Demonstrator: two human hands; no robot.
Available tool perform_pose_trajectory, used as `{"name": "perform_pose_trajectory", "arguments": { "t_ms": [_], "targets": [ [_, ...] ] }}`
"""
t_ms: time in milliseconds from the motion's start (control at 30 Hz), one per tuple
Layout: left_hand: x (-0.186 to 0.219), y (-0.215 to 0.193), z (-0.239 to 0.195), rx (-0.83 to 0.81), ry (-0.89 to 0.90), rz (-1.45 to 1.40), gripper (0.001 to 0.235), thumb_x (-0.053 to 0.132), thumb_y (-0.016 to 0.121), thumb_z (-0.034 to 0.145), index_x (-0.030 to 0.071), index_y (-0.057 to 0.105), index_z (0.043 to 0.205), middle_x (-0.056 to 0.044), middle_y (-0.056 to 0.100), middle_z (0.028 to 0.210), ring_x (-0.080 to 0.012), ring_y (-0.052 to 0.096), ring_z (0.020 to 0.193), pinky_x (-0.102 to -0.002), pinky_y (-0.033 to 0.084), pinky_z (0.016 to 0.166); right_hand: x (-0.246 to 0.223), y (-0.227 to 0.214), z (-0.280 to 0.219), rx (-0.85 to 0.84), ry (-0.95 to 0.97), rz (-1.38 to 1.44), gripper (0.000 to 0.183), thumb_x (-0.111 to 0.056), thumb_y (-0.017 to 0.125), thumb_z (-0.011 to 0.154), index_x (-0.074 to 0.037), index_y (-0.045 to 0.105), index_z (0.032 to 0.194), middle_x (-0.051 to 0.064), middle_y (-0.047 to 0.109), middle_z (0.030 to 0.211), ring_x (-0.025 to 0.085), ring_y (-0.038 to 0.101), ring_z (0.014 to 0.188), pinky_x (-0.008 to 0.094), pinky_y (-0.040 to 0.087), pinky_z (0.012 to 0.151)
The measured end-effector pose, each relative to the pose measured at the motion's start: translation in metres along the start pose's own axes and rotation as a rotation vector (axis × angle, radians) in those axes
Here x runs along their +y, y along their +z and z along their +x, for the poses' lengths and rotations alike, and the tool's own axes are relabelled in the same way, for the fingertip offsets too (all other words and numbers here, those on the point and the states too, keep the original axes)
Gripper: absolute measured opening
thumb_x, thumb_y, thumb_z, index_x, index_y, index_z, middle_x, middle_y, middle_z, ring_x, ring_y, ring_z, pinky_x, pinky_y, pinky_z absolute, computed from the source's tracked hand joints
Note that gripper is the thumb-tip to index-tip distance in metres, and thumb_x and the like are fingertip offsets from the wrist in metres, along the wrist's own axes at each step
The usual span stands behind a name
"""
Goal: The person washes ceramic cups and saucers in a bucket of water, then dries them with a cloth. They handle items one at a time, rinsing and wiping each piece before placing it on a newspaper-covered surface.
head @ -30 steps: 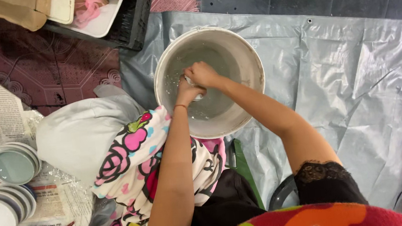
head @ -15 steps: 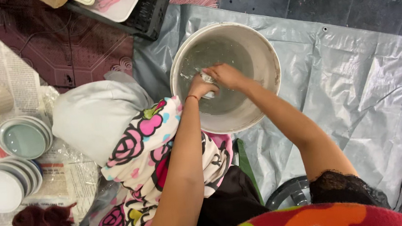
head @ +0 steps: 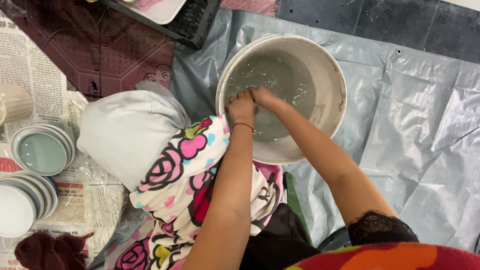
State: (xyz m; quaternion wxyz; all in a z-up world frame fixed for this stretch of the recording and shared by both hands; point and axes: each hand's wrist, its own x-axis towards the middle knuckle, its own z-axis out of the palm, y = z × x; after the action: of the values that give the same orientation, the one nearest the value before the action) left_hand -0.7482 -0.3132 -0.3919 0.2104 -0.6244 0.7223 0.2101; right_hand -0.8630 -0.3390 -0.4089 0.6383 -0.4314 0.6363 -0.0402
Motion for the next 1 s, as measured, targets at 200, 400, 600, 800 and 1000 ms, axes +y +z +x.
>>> {"name": "perform_pose_trajectory", "arguments": {
  "t_ms": [200, 400, 600, 800, 1000],
  "targets": [
    [-0.004, -0.032, -0.006, -0.336, -0.118, -0.592, 0.063, 0.03, 0.089, 0.052, 0.009, 0.074, 0.11, -0.011, 0.076, 0.11, -0.0265, 0.074, 0.103, -0.037, 0.059, 0.089, 0.015, -0.043, -0.04, -0.227, -0.138, 0.005, 0.056, -0.053, 0.051, 0.103, -0.006, 0.072, 0.126, 0.011, 0.073, 0.122, 0.02, 0.065, 0.113, 0.036, 0.046, 0.103],
    [0.0, -0.018, -0.006, -0.419, -0.063, -0.684, 0.081, 0.025, 0.094, 0.046, 0.004, 0.066, 0.12, -0.014, 0.073, 0.117, -0.0276, 0.072, 0.11, -0.036, 0.06, 0.09, 0.015, -0.056, -0.038, -0.378, -0.111, -0.161, 0.055, -0.049, 0.051, 0.097, -0.01, 0.07, 0.131, 0.009, 0.065, 0.119, 0.022, 0.061, 0.108, 0.042, 0.048, 0.094],
    [0.005, 0.01, -0.007, -0.136, -0.05, -0.137, 0.055, 0.019, 0.082, 0.074, 0.015, 0.064, 0.126, -0.006, 0.066, 0.125, -0.0281, 0.06, 0.122, -0.047, 0.047, 0.103, -0.001, -0.003, -0.006, -0.118, 0.392, 0.144, 0.055, -0.045, 0.047, 0.1, -0.01, 0.064, 0.139, 0.019, 0.062, 0.135, 0.024, 0.055, 0.1, 0.053, 0.05, 0.086],
    [0.008, -0.014, 0.0, 0.181, 0.004, -0.129, 0.031, 0.014, 0.065, 0.099, 0.012, 0.061, 0.13, -0.003, 0.063, 0.126, -0.0311, 0.059, 0.122, -0.055, 0.052, 0.098, -0.011, -0.034, -0.035, -0.278, 0.232, 0.502, 0.085, -0.07, 0.043, 0.097, -0.013, 0.037, 0.16, 0.015, 0.037, 0.163, 0.023, 0.037, 0.142, 0.042, 0.03, 0.119],
    [0.008, -0.064, -0.023, -0.09, -0.002, -0.524, 0.091, 0.01, 0.094, 0.054, 0.011, 0.049, 0.134, -0.006, 0.058, 0.132, -0.0353, 0.055, 0.125, -0.052, 0.051, 0.099, -0.03, -0.078, -0.058, -0.344, 0.069, -0.331, 0.096, -0.082, 0.022, 0.102, -0.005, 0.041, 0.156, 0.026, 0.032, 0.167, 0.036, 0.024, 0.157, 0.05, 0.021, 0.129]
  ]
}}
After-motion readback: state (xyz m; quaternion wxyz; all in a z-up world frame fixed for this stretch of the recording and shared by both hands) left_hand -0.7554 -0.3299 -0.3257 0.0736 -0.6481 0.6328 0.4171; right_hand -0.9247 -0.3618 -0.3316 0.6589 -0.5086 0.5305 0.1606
